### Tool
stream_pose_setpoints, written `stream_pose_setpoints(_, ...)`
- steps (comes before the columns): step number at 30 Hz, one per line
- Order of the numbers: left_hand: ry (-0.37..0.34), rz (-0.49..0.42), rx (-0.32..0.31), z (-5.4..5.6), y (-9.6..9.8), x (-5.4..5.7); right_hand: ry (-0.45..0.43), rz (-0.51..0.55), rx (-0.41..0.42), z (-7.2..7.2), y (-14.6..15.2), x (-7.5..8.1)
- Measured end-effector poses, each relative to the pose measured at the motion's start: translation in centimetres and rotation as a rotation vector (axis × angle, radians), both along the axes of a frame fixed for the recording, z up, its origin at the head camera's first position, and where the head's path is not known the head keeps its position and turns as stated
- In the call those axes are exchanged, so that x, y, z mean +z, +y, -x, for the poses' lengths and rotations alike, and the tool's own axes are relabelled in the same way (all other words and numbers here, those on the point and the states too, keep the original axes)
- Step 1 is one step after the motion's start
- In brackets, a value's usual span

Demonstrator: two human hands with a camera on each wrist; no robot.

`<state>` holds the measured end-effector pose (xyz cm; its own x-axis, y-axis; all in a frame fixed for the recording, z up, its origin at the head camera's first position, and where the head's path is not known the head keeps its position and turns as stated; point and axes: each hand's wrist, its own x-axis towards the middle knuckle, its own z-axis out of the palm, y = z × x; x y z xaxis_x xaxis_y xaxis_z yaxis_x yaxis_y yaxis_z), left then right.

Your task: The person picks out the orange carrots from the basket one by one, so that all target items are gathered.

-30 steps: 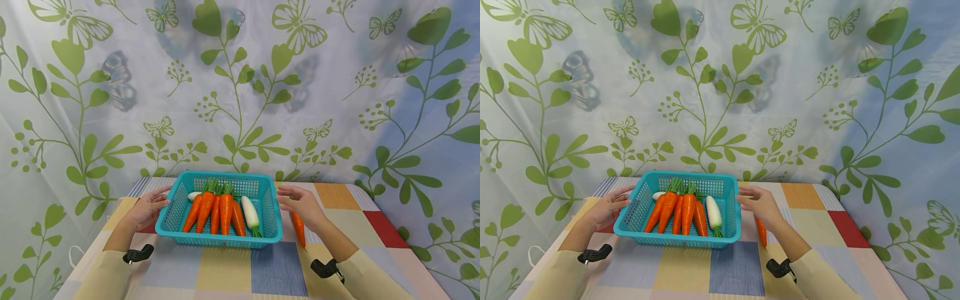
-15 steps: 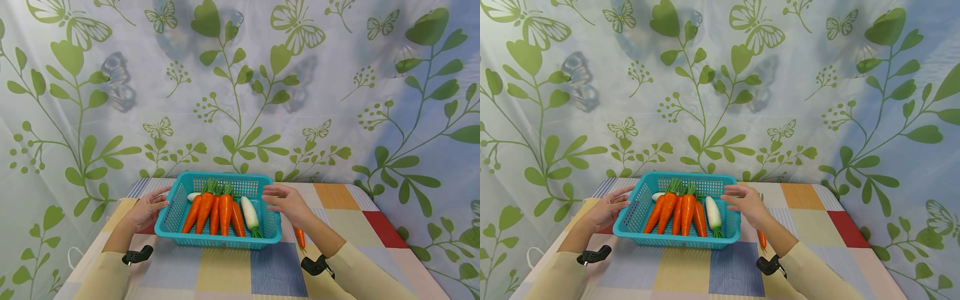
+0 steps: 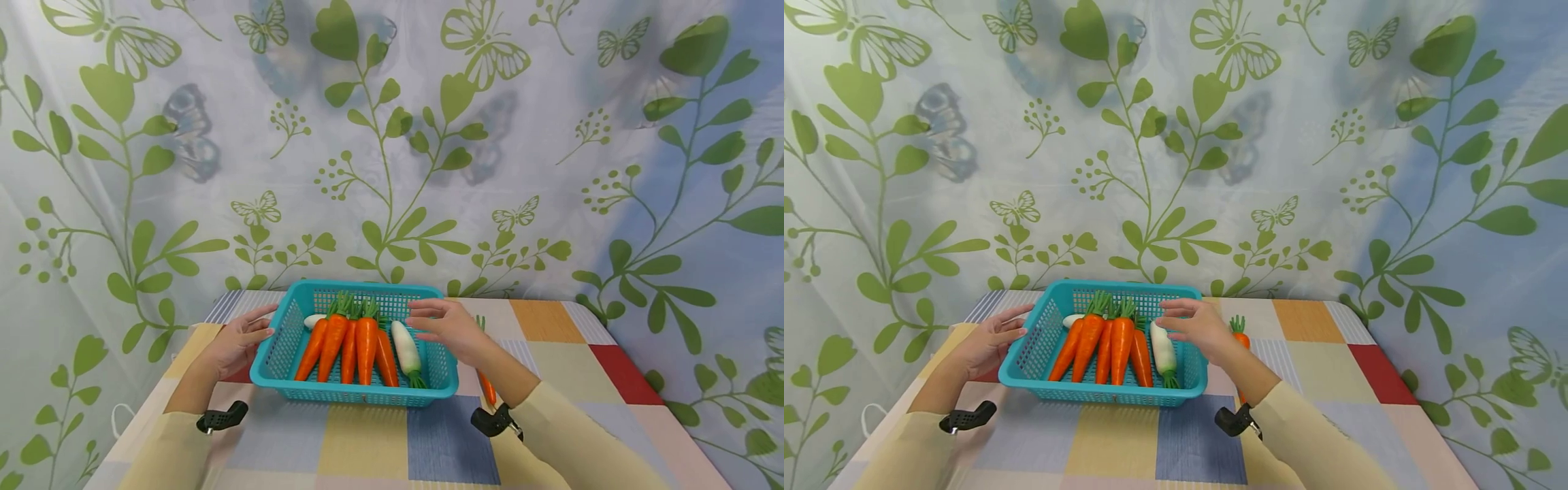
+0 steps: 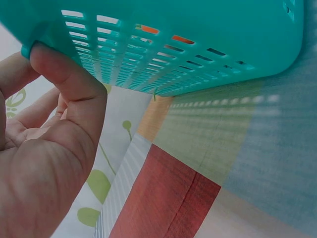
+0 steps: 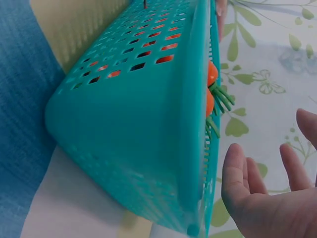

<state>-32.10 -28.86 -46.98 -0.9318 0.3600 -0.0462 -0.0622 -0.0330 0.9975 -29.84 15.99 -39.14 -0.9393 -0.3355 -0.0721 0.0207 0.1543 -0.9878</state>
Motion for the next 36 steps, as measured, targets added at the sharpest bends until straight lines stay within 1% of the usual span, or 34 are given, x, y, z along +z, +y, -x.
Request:
stream_pose_setpoints(5,0.005,-0.002,-0.006,0.1,-0.1,-0.1,-0.025,0.006,0.017,0.3,-1.1,0.4)
stream_pose_setpoints(9,0.007,-0.007,-0.01,0.2,-0.2,-0.2,-0.042,-0.027,0.035,0.7,-1.9,0.7)
stream_pose_setpoints(14,0.009,-0.009,-0.013,0.2,-0.2,-0.3,-0.058,-0.055,0.092,1.3,-2.7,1.3)
stream_pose_setpoints(17,0.009,-0.009,-0.01,0.2,-0.2,-0.3,-0.076,-0.044,0.131,1.7,-3.1,1.5)
stream_pose_setpoints(21,0.004,-0.012,-0.007,0.1,-0.2,-0.3,-0.108,-0.055,0.149,2.2,-3.6,1.7)
stream_pose_setpoints(25,0.0,-0.02,-0.013,0.1,-0.3,-0.3,-0.108,-0.13,0.158,2.8,-4.1,1.6)
stream_pose_setpoints(28,0.001,-0.022,-0.015,0.1,-0.3,-0.2,-0.097,-0.178,0.179,3.3,-4.5,1.4)
stream_pose_setpoints(32,0.002,-0.016,-0.018,0.2,-0.2,-0.2,-0.097,-0.207,0.204,3.9,-5.0,1.0)
stream_pose_setpoints(36,0.003,-0.007,-0.018,0.1,-0.2,-0.2,-0.107,-0.229,0.207,4.3,-5.4,0.7)
